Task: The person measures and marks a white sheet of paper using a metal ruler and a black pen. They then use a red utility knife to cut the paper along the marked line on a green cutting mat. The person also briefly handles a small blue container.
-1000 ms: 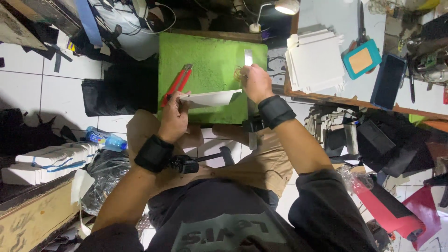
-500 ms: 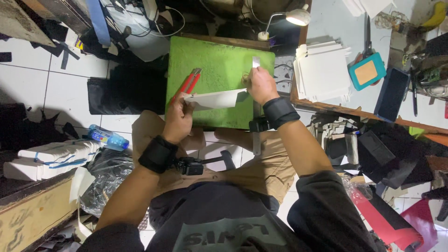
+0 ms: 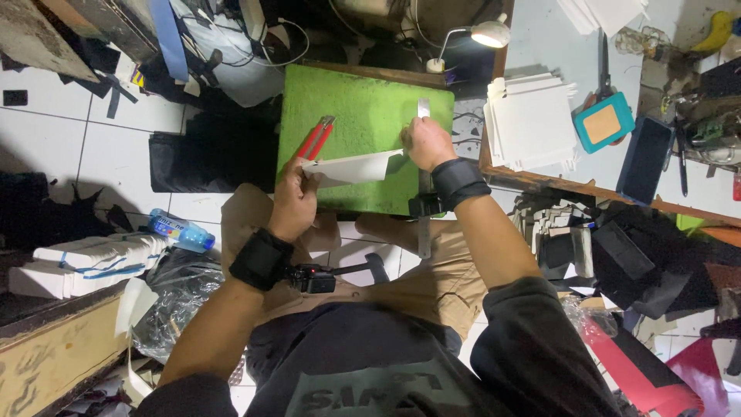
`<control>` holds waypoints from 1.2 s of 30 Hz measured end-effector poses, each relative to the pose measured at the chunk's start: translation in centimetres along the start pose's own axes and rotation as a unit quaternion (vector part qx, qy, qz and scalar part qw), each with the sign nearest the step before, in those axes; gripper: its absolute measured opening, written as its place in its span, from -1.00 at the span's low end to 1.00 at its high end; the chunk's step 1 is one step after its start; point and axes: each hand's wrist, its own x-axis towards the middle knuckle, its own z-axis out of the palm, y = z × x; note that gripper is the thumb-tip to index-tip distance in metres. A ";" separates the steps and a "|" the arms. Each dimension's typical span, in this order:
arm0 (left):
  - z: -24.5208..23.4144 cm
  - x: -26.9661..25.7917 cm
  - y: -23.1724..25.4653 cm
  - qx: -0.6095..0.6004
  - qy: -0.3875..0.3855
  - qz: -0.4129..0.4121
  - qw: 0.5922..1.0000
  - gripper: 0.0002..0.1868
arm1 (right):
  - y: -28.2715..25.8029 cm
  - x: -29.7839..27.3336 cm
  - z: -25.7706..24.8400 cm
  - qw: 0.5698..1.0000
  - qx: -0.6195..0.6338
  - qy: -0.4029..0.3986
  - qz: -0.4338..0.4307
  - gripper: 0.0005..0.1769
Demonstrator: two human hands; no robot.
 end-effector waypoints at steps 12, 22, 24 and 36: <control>0.5 0.6 -0.8 -0.105 0.053 -0.044 0.992 -0.80 | -4.7 -5.6 -6.4 0.866 0.491 0.091 -0.029 -0.89; 0.7 0.0 0.6 -0.136 0.043 -0.032 0.989 -0.75 | -5.7 -7.9 -4.7 0.729 0.675 0.105 0.032 -0.90; 0.8 0.0 0.6 -0.138 0.046 -0.045 0.988 -0.75 | -6.6 -8.1 -5.6 0.703 0.703 0.083 0.067 -0.87; 0.2 -0.1 -1.6 -0.097 0.056 -0.104 0.988 -0.67 | -7.8 -10.3 -5.7 0.895 0.435 0.090 -0.042 -0.91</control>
